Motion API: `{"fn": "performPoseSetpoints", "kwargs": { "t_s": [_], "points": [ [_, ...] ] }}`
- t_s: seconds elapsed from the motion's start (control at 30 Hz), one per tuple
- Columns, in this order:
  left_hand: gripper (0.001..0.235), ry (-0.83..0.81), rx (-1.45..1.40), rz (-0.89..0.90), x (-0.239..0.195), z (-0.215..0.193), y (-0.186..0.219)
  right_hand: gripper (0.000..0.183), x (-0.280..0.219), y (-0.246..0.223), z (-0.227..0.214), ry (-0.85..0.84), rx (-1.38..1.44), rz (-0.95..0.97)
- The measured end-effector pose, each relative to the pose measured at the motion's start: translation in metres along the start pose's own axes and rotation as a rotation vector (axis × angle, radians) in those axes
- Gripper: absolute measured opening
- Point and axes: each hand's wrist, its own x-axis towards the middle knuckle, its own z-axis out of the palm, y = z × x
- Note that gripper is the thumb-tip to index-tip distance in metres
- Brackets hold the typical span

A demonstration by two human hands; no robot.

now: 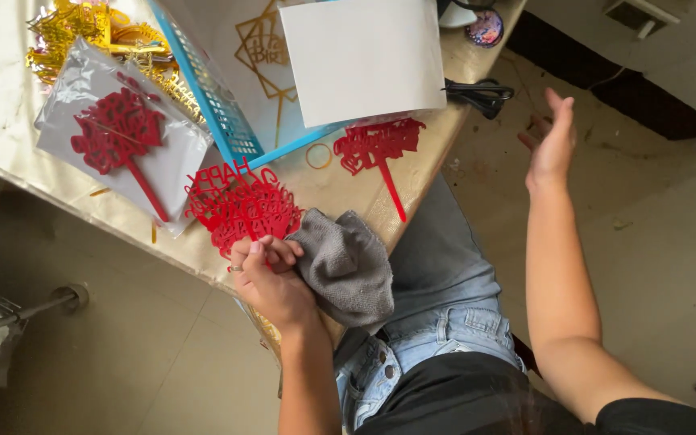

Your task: Cleaning and preparing decorative cake toppers for use by wiping them with a cloth.

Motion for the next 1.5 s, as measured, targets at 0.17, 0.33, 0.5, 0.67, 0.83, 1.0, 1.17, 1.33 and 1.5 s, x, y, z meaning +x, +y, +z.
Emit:
{"fn": "performPoseSetpoints", "kwargs": {
  "t_s": [0.17, 0.33, 0.5, 0.67, 0.83, 1.0, 1.17, 1.33, 1.5],
  "points": [
    [0.015, 0.023, 0.007, 0.006, -0.001, 0.003, 0.0, 0.062, -0.016, -0.01, 0.007, 0.081, -0.058, -0.099],
    [0.015, 0.014, 0.018, 0.009, 0.0, 0.001, -0.005, 0.033, -0.095, -0.079, 0.063, 0.259, -0.445, -1.063],
    [0.017, 0.014, 0.003, 0.019, 0.0, 0.002, -0.006, 0.014, -0.209, -0.151, 0.141, -0.256, -0.203, -1.245],
    [0.018, -0.003, -0.039, 0.011, 0.0, -0.001, -0.008, 0.035, -0.268, -0.162, 0.186, -0.975, -0.398, -1.013],
    [0.017, -0.018, -0.096, -0.043, 0.003, -0.004, -0.01, 0.051, -0.268, -0.155, 0.195, -1.009, -0.622, -0.844],
    [0.017, -0.042, -0.079, -0.036, 0.002, -0.003, -0.012, 0.053, -0.261, -0.156, 0.195, -0.996, -0.717, -0.817],
    [0.017, -0.051, -0.068, -0.027, 0.001, -0.005, -0.012, 0.037, -0.255, -0.148, 0.193, -0.963, -0.652, -0.787],
    [0.017, -0.07, -0.088, -0.023, 0.003, -0.005, -0.013, 0.023, -0.245, -0.157, 0.196, -0.838, -0.62, -0.648],
    [0.017, -0.08, -0.014, -0.019, 0.002, -0.001, -0.009, 0.015, -0.219, -0.119, 0.177, -0.53, -0.285, -0.52]
  ]
}}
